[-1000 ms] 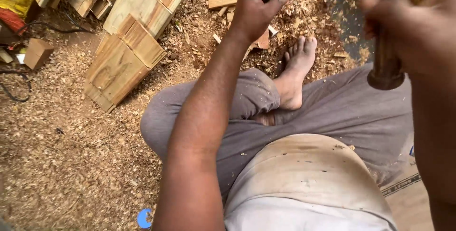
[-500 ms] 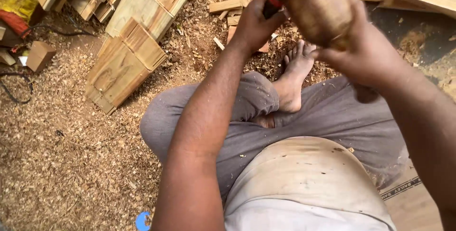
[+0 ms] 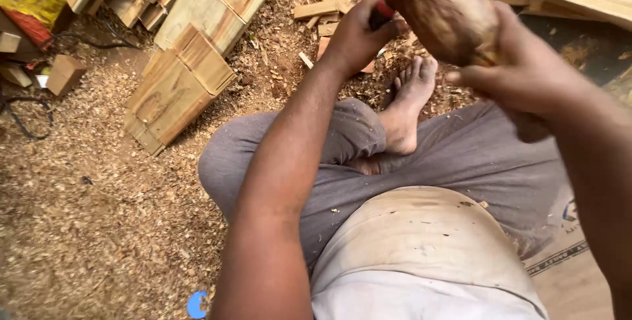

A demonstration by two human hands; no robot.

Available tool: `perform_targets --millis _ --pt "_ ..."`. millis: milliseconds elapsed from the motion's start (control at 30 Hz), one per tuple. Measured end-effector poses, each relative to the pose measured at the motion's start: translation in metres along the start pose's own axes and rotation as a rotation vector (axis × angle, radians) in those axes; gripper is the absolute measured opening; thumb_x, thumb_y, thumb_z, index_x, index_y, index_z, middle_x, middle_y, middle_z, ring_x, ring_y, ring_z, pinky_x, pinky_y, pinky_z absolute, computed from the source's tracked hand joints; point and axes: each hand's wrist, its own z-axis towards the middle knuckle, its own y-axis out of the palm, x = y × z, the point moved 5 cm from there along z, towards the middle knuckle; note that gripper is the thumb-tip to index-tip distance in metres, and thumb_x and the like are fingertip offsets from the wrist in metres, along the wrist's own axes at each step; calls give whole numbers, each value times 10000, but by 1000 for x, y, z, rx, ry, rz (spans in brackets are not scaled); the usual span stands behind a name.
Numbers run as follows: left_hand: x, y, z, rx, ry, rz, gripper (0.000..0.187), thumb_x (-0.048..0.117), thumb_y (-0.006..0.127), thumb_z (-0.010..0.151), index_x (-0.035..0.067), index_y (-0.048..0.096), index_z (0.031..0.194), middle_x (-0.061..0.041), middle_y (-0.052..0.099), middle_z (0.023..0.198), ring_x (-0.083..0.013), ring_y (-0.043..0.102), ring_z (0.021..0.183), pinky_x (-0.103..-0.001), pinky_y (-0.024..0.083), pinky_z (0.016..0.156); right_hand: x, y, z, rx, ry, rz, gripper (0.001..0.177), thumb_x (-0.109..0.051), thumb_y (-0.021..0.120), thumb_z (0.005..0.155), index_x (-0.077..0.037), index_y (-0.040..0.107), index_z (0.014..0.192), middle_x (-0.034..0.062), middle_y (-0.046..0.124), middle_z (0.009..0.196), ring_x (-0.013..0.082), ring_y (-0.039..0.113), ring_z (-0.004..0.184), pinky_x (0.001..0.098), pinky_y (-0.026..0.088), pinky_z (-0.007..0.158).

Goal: The person uses a wooden mallet and a small chisel-like tool to shape and carve several small wooden pieces while sitting on the floor covered in wood shavings.

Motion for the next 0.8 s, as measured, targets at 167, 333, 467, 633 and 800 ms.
perform_targets --millis 167,333,467,633,800 --pt "51 -35 -24 163 -224 437 477 446 703 969 166 553 1325 -59 718 1089 -198 738 960 -384 639 834 64 -15 -47 140 281 53 896 -99 777 867 -56 270 1604 211 631 1160 212 654 781 381 592 640" --pt "49 -50 -60 289 -57 238 463 342 752 903 167 587 1299 -47 686 1161 -165 716 998 -317 637 818 138 -2 -77 133 501 -18 714 -74 774 874 -22 409 1486 186 679 1042 231 649 724 381 580 632" --pt "17 -35 -49 307 -32 184 431 352 859 859 121 627 1139 -32 695 980 -137 707 868 -262 603 723 166 8 -78 187 556 4 672 -54 784 889 -26 445 1468 155 691 977 202 626 688 360 554 605" --pt "17 -34 -38 308 142 -39 394 456 831 887 132 606 908 40 636 796 -66 634 730 -235 588 644 174 11 -75 223 543 40 605 -46 764 907 -10 466 1431 152 701 987 170 637 673 338 562 600" --pt "21 -35 -42 302 163 -40 422 527 810 864 163 598 869 72 616 736 -38 625 665 -219 590 595 181 12 -74 226 577 139 598 -49 739 910 -35 446 1431 129 695 1016 150 636 669 314 571 597"
